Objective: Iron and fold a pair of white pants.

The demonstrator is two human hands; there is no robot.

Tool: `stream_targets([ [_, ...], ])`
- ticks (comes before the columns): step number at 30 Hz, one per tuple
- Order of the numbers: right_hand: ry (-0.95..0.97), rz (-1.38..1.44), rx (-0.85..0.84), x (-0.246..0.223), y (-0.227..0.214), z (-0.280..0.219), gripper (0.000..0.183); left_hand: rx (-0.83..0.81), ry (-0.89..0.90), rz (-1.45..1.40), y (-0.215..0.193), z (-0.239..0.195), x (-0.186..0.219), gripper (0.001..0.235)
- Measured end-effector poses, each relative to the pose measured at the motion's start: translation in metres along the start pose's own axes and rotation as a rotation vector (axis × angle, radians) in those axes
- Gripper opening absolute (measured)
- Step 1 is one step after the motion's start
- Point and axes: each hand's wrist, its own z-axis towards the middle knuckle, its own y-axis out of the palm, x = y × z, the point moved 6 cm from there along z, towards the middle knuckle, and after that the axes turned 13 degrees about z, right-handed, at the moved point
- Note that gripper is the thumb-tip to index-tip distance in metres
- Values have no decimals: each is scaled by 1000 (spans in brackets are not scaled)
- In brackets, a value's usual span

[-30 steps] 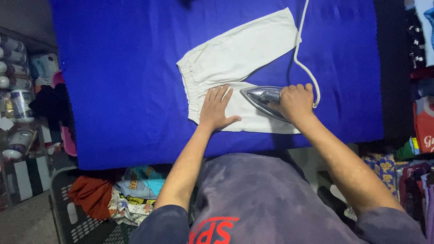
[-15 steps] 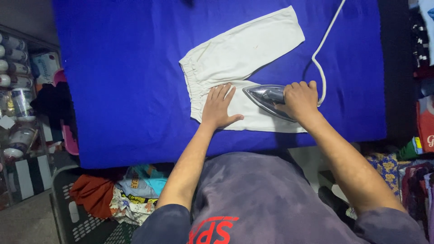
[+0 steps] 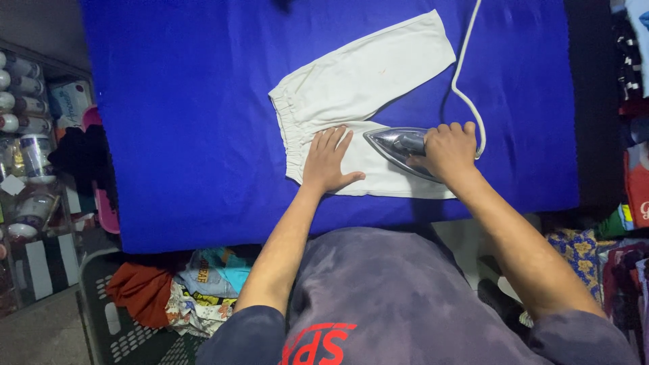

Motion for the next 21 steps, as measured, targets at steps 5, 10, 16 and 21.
stream_targets([
  [5, -18, 195, 18, -2, -8, 0, 69, 7, 0, -7, -1, -1, 0, 111],
  [10, 15, 411, 0, -20, -12, 12, 75, -2, 10, -4, 3, 1, 1, 111],
  [16, 139, 406, -83, -18, -3, 17, 58, 13, 6, -12, 0, 0, -2, 113],
  [21, 65, 407, -93, -16, -8, 15, 55, -2, 5, -31, -5, 1, 0, 114],
])
